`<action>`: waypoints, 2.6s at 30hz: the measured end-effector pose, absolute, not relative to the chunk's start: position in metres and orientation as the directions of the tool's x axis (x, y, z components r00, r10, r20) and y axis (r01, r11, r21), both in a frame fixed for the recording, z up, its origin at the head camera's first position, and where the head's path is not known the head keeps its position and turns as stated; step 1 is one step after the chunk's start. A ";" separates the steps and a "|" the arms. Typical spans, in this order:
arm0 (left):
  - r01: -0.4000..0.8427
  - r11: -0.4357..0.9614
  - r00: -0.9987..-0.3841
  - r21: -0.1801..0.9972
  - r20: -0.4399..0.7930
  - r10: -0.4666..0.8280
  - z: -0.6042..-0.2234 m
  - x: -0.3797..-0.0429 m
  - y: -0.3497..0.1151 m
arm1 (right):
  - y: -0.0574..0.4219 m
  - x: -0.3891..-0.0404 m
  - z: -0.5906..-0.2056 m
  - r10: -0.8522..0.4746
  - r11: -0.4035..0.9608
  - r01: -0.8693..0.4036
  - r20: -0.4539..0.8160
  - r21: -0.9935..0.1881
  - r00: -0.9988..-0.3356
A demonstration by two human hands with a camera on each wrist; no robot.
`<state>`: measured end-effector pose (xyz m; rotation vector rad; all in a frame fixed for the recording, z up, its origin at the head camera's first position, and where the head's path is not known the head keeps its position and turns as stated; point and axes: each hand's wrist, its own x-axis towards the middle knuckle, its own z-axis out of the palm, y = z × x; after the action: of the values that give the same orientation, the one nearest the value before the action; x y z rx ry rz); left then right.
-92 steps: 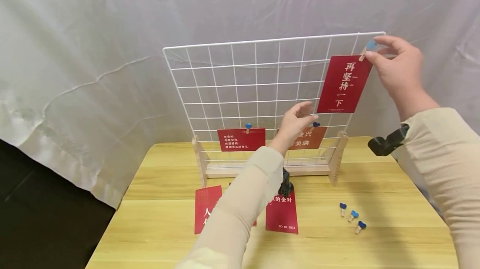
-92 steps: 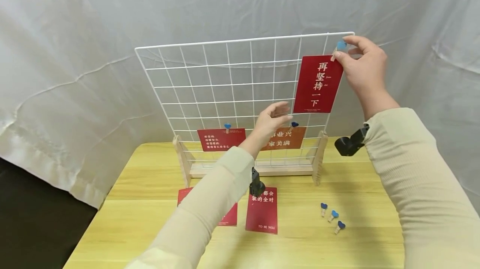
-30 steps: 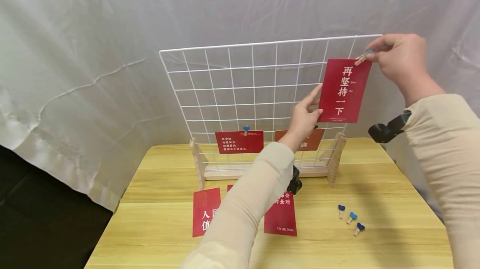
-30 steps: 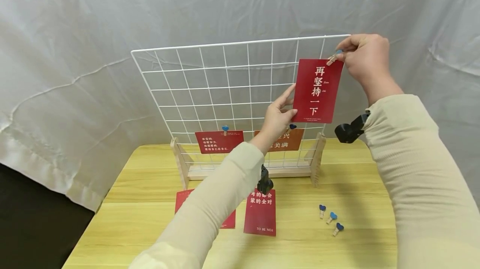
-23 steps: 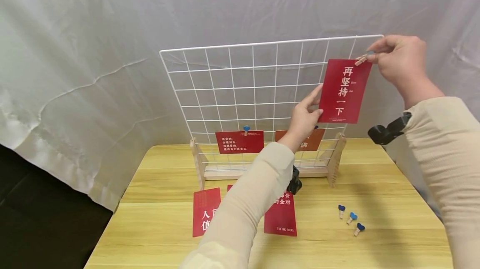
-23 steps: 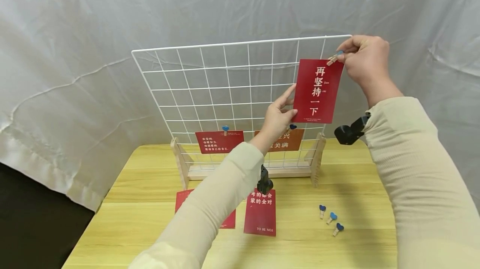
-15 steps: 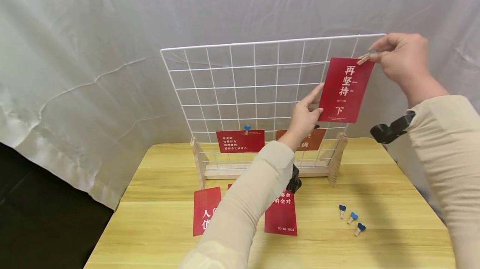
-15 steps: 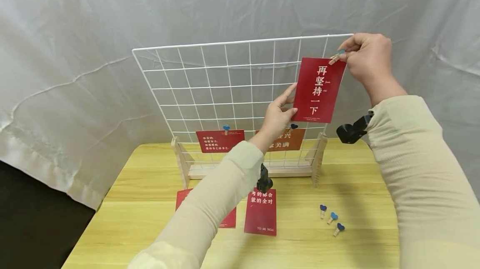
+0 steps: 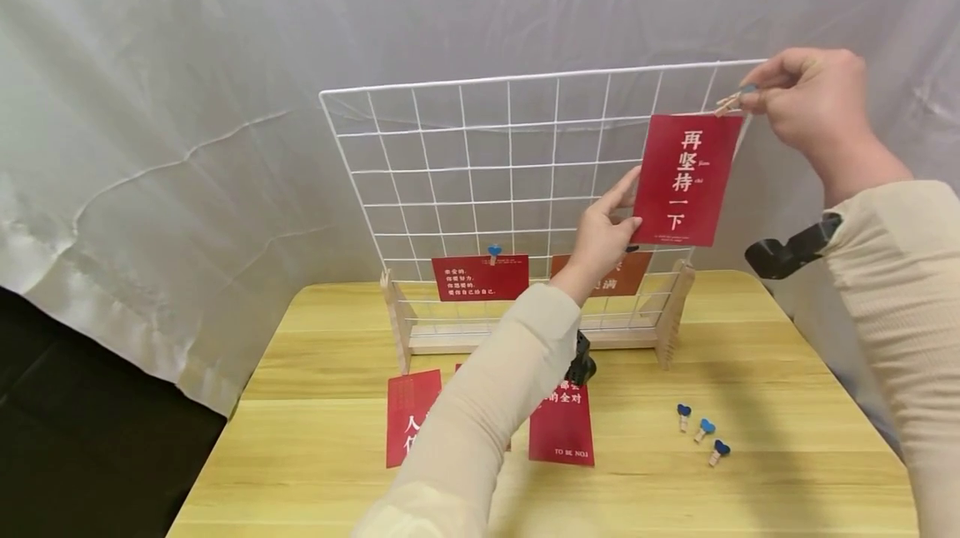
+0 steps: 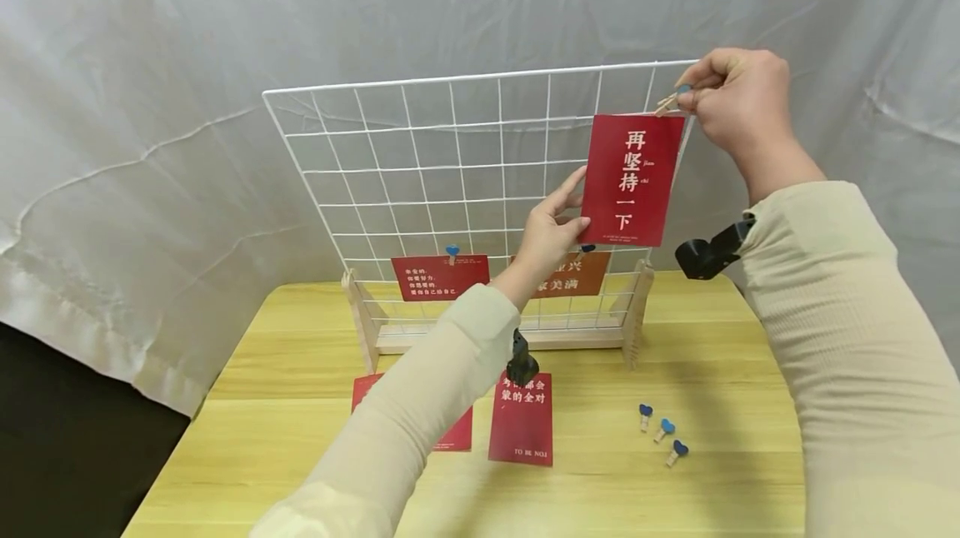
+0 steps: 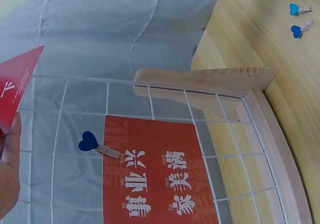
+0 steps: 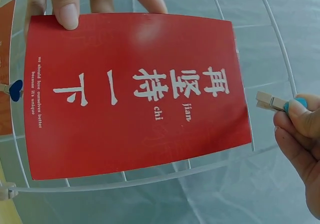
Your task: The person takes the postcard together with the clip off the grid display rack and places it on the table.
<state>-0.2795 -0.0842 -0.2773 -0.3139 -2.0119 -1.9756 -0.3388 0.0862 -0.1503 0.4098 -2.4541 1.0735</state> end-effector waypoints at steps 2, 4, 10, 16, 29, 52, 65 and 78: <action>0.342 0.008 -0.938 0.940 0.342 -0.063 -0.278 -0.278 -0.086 | 0.088 -0.338 -0.151 -0.090 0.593 -0.429 0.474 -0.681 -0.876; 0.322 -0.015 -0.945 0.947 0.320 -0.067 -0.279 -0.277 -0.087 | 0.089 -0.338 -0.152 -0.078 0.533 -0.418 0.450 -0.735 -0.890; 0.279 -0.080 -0.960 0.957 0.276 -0.042 -0.287 -0.274 -0.091 | 0.096 -0.334 -0.163 -0.061 0.394 -0.396 0.406 -0.830 -0.912; 0.290 -0.070 -0.957 0.955 0.289 -0.023 -0.299 -0.271 -0.095 | 0.104 -0.332 -0.180 -0.062 0.345 -0.401 0.406 -0.849 -0.912; 0.220 -0.058 -0.975 0.974 0.218 -0.041 -0.331 -0.271 -0.098 | 0.111 -0.328 -0.226 -0.091 0.350 -0.414 0.410 -0.840 -0.908; 0.138 0.004 -0.990 0.990 0.138 -0.032 -0.383 -0.245 -0.107 | 0.122 -0.307 -0.315 -0.105 0.203 -0.370 0.356 -0.906 -0.929; 0.002 -0.096 -0.998 0.995 -0.004 -0.059 -0.437 -0.235 -0.101 | 0.127 -0.288 -0.369 -0.139 0.004 -0.328 0.324 -0.945 -0.936; -0.143 -0.084 -0.983 0.986 -0.151 -0.105 -0.473 -0.225 -0.092 | 0.199 -0.364 -0.568 -0.064 0.037 -0.276 0.274 -0.960 -0.960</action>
<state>-0.2247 -0.0922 -0.4732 0.2902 -2.1428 -2.3138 -0.3638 0.1992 -0.5684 0.3563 -2.1439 2.0479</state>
